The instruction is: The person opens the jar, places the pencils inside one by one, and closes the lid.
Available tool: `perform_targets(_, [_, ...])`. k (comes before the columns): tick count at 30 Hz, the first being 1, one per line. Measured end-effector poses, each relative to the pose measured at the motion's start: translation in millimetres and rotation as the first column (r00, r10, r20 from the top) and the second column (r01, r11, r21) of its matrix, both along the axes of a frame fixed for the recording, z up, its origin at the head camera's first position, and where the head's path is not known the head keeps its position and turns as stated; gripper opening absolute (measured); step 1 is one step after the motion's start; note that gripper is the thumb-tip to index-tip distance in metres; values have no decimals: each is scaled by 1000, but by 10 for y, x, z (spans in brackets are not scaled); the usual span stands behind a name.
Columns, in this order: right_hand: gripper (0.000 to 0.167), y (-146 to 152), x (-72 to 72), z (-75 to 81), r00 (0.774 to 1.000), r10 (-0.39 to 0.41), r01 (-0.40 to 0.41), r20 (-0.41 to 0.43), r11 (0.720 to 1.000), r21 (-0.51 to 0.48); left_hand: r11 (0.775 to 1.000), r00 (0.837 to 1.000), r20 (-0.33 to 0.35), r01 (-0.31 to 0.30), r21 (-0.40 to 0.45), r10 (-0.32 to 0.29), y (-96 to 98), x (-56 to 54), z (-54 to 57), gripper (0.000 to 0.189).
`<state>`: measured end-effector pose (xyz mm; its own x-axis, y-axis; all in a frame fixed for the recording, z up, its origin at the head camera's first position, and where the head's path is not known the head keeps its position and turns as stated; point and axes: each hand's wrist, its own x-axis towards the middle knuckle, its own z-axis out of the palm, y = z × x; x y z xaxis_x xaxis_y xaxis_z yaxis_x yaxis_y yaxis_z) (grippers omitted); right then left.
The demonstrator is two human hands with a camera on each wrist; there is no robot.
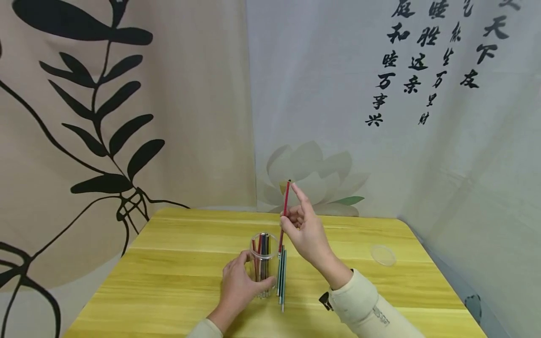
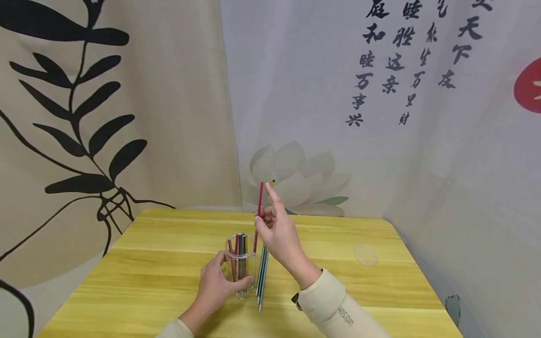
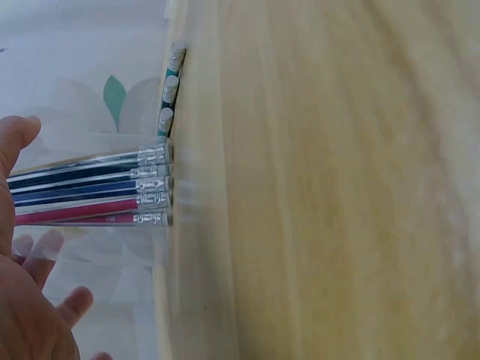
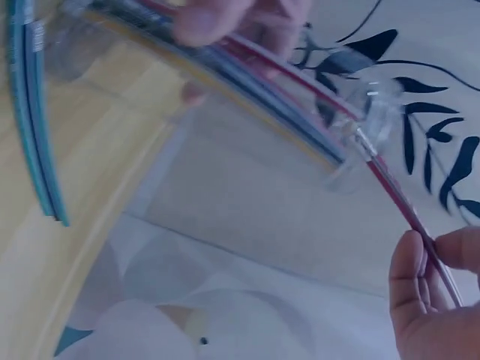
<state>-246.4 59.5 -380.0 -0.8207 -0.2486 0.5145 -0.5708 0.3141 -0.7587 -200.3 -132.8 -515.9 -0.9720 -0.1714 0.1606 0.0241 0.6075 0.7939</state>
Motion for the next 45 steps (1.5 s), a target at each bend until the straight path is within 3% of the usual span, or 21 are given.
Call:
perform_targets(8, [88,-42,146,196,998,55,-50,22,984,-171,1000,1000,-1,2,-9,-2,14,-9,-15,78])
perform_targets(13, [95,-129,117,202,996,63,-77,-67,968,-239,1000,1000,3,-8,-6,8,7,-11,-7,78])
perform_targets(20, [94,-277,-31,80,977,45,-65,-208,994,-88,1000,1000,4,-1,4,1,-3,-9,-2,75])
perform_targets(33, [90,-374,-66,-128,986,104,-96,-127,993,68,1000,999,-25,24,-14,-24,-29,-22,-7,74])
perform_targets(41, [89,-389,-35,-192,983,117,-101,-143,988,116,999,999,-26,33,-22,-34,-29,-21,-16,75])
perform_targets(45, [78,-391,-47,-225,971,126,-94,-201,983,160,999,999,-31,40,-22,-40,-29,-20,-15,73])
